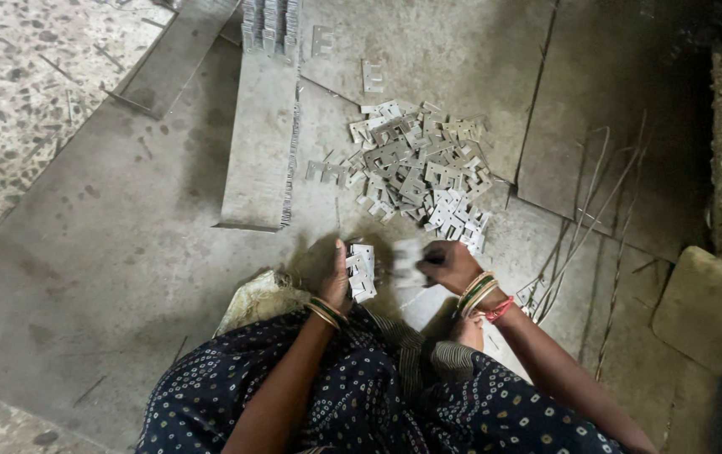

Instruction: The person sits on the floor and sorts small metal parts from a pile into neat stacks. They pick up parts one by one or in small groups, align them, and place them into organized rows on a metal sheet.

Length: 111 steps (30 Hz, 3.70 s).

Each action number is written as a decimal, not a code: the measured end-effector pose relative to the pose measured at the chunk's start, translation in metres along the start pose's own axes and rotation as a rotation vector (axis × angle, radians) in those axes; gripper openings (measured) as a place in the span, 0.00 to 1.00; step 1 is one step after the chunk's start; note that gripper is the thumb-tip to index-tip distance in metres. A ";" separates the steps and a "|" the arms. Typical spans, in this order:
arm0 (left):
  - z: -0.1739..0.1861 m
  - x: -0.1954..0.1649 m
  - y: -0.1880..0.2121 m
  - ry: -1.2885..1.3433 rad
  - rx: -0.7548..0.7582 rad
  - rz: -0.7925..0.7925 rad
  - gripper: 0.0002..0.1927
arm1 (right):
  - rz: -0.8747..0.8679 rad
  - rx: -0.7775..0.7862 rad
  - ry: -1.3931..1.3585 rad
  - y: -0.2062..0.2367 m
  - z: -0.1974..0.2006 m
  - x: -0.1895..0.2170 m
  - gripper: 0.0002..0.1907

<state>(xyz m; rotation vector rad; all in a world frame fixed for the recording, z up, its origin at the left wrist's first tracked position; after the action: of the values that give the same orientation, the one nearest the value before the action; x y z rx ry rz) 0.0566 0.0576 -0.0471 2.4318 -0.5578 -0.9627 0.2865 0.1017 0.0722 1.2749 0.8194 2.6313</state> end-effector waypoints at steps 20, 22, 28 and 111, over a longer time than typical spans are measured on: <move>-0.025 0.005 0.009 0.545 0.582 0.151 0.30 | 0.196 -0.089 -0.122 -0.005 0.019 0.033 0.18; -0.023 0.009 0.007 0.538 0.567 0.183 0.31 | 0.160 -0.224 -0.038 -0.005 0.041 0.020 0.15; -0.014 -0.003 0.011 0.093 0.106 0.104 0.35 | -0.180 -0.558 0.531 0.010 0.107 -0.025 0.20; -0.003 0.017 -0.017 -0.058 0.299 0.141 0.26 | 1.199 -0.450 0.761 0.056 -0.001 0.108 0.22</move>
<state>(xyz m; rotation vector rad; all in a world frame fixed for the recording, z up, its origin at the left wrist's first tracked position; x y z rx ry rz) 0.0740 0.0635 -0.0636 2.5845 -0.9400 -0.9510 0.2237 0.0875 0.1756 0.6537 -0.8570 3.9094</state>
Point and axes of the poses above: each hand's wrist, its own y-axis away from the middle knuckle, its own z-axis out of the back of the hand, x = y × z, the point moved 7 cm from there along -y, towards the middle knuckle
